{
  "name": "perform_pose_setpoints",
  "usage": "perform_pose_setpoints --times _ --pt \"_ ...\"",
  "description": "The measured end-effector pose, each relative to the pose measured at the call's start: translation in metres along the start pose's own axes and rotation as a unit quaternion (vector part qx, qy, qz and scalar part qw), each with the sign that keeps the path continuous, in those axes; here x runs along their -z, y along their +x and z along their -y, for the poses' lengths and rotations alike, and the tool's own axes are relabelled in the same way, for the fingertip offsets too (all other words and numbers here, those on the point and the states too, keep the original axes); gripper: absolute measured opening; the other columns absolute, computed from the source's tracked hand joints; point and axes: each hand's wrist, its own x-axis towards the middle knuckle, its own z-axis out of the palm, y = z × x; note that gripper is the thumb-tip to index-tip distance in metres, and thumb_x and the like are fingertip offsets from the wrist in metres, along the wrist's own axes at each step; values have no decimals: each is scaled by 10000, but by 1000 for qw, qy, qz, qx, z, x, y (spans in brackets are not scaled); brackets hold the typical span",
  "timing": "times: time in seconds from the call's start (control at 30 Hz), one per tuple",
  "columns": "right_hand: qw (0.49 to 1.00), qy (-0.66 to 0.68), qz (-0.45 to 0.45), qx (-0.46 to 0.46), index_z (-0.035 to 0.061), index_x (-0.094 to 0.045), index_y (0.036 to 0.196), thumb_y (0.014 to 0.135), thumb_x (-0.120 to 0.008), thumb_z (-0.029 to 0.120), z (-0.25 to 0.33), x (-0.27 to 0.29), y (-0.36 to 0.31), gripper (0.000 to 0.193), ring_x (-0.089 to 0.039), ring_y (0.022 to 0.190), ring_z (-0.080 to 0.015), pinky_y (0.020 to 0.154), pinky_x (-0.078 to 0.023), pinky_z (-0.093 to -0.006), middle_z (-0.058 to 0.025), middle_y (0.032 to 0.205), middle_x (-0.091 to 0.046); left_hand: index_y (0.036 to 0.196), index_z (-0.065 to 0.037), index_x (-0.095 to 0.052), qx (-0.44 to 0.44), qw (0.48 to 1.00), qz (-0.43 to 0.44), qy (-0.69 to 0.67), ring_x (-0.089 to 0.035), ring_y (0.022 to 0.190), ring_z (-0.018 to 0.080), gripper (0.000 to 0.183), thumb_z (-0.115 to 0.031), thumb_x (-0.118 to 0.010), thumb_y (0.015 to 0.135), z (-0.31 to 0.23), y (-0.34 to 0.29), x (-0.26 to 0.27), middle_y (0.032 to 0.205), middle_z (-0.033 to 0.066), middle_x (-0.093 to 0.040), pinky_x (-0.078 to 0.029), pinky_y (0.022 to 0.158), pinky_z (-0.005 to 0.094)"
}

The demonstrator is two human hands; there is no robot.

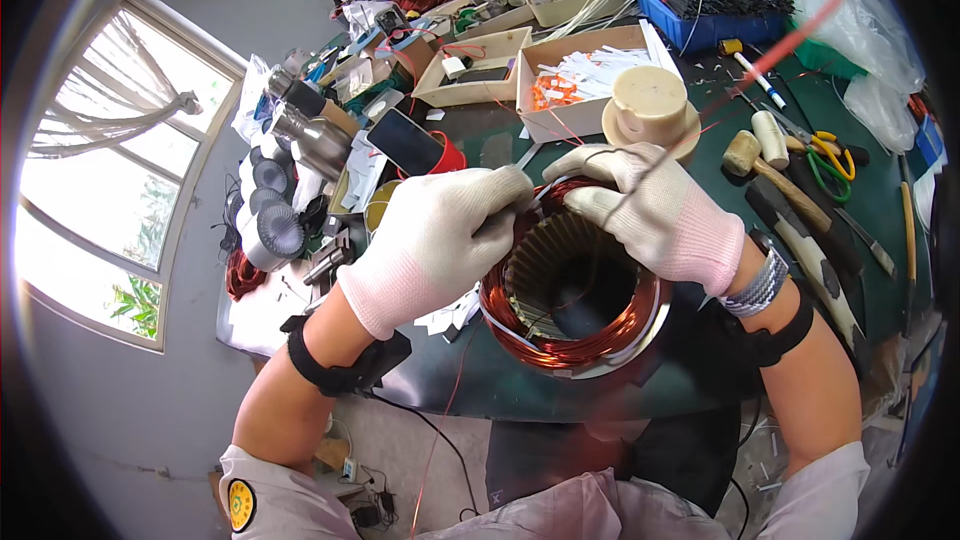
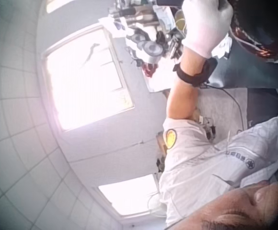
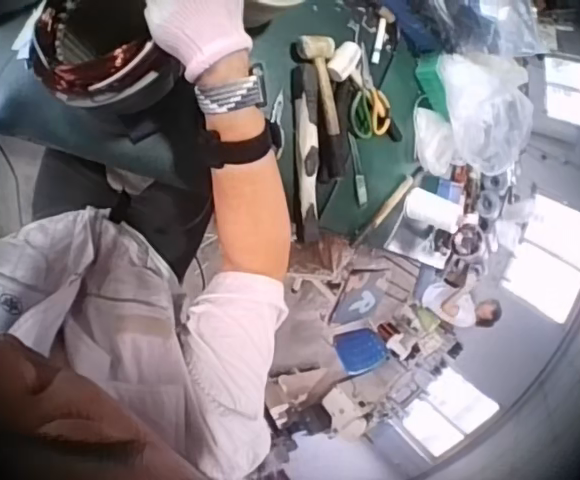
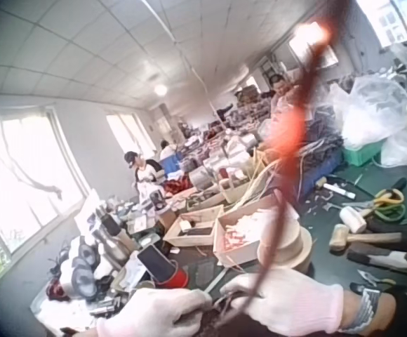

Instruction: Manually assembling and hammering components of an electric motor stator/rotor on a cluttered workbench.

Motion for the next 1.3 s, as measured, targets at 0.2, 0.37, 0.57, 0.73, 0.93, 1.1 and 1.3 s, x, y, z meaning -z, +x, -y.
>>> perform_pose_setpoints --times 0.2,0.37,0.57,0.73,0.93,1.1,1.3 --pt "998 49 -1 -40 -20 -709 1135 996 -583 141 0 -2 1 247 -697 1022 -422 918 -541 -475 -234 1052 -730 1083 -7 -686 -1 1000 22 -13 -706 852 343 182 5 -624 912 -5 6 4 929 185 -701 -564 793 404" --pt "997 49 15 -61 -23 -711 1143 998 -583 142 5 2 2 254 -697 1028 -424 926 -540 -474 -238 1060 -731 1087 -27 -690 9 999 -17 36 -723 883 401 176 -21 -628 922 -6 2 -3 950 200 -722 -575 783 431" --pt "1000 1 1 -4 -20 -716 1156 1000 -594 156 -1 -1 0 265 -703 1054 -413 946 -541 -466 -238 1070 -741 1048 -28 -683 -24 997 -23 65 -717 842 400 159 -48 -631 899 -6 3 1 869 207 -694 -571 762 446" --pt "994 55 37 -87 -15 -716 1178 1005 -586 146 8 6 3 270 -708 1075 -393 965 -541 -451 -231 1095 -744 1017 -27 -693 7 995 16 94 -709 787 392 174 -67 -662 850 -15 9 9 799 199 -673 -558 719 445" --pt "992 80 28 -91 -17 -711 1182 1005 -583 142 6 3 1 271 -709 1063 -400 954 -542 -442 -232 1091 -739 1056 -33 -716 2 1000 -1 27 -700 774 395 211 -62 -638 862 -8 5 7 803 199 -684 -565 741 433" --pt "997 19 37 -60 -21 -706 1156 1006 -591 153 9 7 4 257 -707 1031 -405 921 -541 -454 -236 1049 -725 1080 -35 -721 -15 1000 3 27 -709 810 413 210 -54 -614 900 -6 7 6 843 199 -709 -582 777 441" --pt "995 47 35 -78 -17 -708 1154 1014 -596 165 8 6 6 256 -711 1011 -399 907 -544 -451 -227 1031 -725 1069 -41 -723 -5 996 15 85 -719 865 413 189 -77 -627 910 -12 10 4 901 199 -724 -585 793 474"
